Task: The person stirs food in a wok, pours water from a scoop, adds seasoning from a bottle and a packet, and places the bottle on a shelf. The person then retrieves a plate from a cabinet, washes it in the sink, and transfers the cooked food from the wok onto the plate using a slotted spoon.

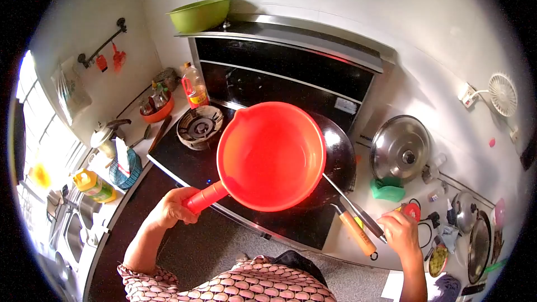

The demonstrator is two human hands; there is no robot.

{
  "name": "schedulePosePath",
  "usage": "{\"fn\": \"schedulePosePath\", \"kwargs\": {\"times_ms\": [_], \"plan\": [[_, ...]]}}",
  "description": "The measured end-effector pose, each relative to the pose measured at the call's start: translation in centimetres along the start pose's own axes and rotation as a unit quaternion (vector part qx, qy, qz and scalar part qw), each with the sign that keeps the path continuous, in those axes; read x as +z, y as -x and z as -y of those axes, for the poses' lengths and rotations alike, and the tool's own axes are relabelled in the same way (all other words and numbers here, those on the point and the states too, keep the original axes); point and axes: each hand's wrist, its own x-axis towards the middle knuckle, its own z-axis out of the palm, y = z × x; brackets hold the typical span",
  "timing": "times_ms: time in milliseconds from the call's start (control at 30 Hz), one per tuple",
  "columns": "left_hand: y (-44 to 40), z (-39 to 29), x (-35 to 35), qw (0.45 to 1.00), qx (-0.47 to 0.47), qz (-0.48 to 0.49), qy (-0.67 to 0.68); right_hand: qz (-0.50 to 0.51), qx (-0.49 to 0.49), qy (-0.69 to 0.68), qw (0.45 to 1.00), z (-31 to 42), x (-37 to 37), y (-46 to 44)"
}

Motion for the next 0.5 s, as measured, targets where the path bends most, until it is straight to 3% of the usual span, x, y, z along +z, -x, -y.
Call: {"fn": "schedulePosePath", "kwargs": {"times_ms": [67,100,167,300,367,500], "plan": [[0.4,1.0,-1.2,0.999,0.028,0.003,0.018,0.003,-0.014,-0.006,1.000,0.7,0.5,0.1],[0.3,3.4,-2.4,0.982,0.120,0.054,0.133,-0.003,-0.008,0.009,1.000,1.1,0.6,0.4],[1.2,2.9,-3.1,0.997,0.057,-0.020,0.047,-0.014,-0.015,0.012,1.000,1.4,1.6,0.5],[2.4,5.2,-7.4,0.993,0.059,-0.078,0.062,-0.014,-0.072,0.016,0.997,4.1,3.1,-1.5],[4.1,5.4,-9.3,0.988,0.033,-0.149,0.020,0.031,-0.020,-0.029,0.999,4.6,3.7,-1.8],[5.4,3.9,-12.2,0.965,-0.002,-0.250,-0.074,-0.006,-0.037,-0.045,0.998,9.7,4.9,-4.6]]}}
